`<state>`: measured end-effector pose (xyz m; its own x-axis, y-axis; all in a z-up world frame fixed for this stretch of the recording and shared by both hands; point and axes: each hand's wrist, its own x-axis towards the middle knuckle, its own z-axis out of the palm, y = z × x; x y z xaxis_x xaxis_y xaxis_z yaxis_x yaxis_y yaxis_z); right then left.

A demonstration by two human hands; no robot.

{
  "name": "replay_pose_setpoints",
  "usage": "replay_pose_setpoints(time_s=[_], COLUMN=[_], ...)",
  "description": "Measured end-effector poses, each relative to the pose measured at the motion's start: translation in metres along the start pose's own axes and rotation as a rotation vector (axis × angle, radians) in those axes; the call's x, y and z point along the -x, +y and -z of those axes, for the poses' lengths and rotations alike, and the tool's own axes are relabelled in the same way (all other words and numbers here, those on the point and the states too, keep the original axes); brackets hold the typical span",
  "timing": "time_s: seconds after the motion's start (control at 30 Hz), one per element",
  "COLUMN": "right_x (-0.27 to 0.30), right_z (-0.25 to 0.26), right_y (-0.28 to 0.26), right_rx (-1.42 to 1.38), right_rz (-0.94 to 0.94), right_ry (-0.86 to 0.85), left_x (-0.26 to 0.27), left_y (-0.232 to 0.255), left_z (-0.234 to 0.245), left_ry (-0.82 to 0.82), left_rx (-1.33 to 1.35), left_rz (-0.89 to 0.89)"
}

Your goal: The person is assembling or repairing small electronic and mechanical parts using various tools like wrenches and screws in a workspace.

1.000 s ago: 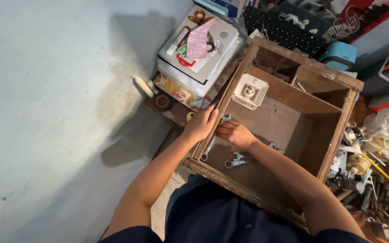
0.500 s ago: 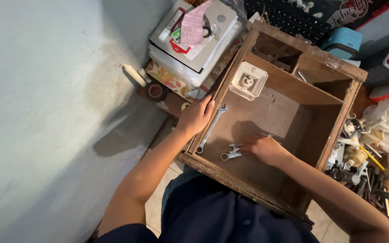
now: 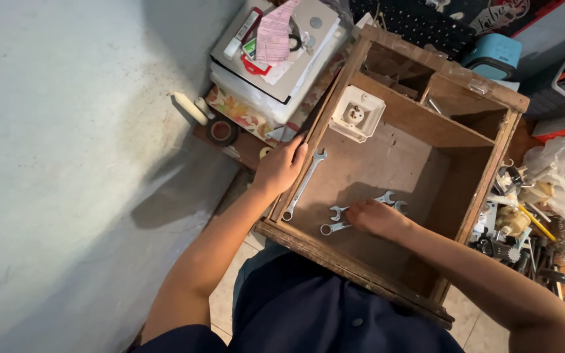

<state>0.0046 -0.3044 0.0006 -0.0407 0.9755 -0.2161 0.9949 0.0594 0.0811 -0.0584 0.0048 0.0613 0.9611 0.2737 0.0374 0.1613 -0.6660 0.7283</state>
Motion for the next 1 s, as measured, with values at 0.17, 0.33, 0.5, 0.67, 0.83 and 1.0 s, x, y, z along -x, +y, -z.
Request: replay_pose_setpoints(time_s=[0.17, 0.33, 0.5, 0.67, 0.83, 1.0], right_x=[-0.001, -0.018, -0.045, -0.076, -0.088, -0.090], right_z=[0.021, 0.052, 0.070, 0.056, 0.048, 0.048], right_y=[-0.004, -0.003, 0.002, 0.017, 0.027, 0.037], right_rx=[-0.078, -0.109, 0.180, 0.266, 0.281, 0.118], right_rz=[0.007, 0.002, 0.076, 0.154, 0.194, 0.274], right_ry=[-0.096, -0.222, 0.130, 0.292, 0.457, 0.372], left_x=[0.001, 0.002, 0.000, 0.001, 0.001, 0.000], left_y=[0.008, 0.010, 0.003, 0.004, 0.007, 0.006], left_z=[0.007, 0.011, 0.005, 0.004, 0.007, 0.005], left_ry=[-0.002, -0.013, -0.016, 0.002, -0.006, 0.001], left_rx=[0.017, 0.037, 0.047, 0.017, 0.023, 0.028], left_rz=[0.012, 0.030, 0.005, 0.031, 0.047, 0.059])
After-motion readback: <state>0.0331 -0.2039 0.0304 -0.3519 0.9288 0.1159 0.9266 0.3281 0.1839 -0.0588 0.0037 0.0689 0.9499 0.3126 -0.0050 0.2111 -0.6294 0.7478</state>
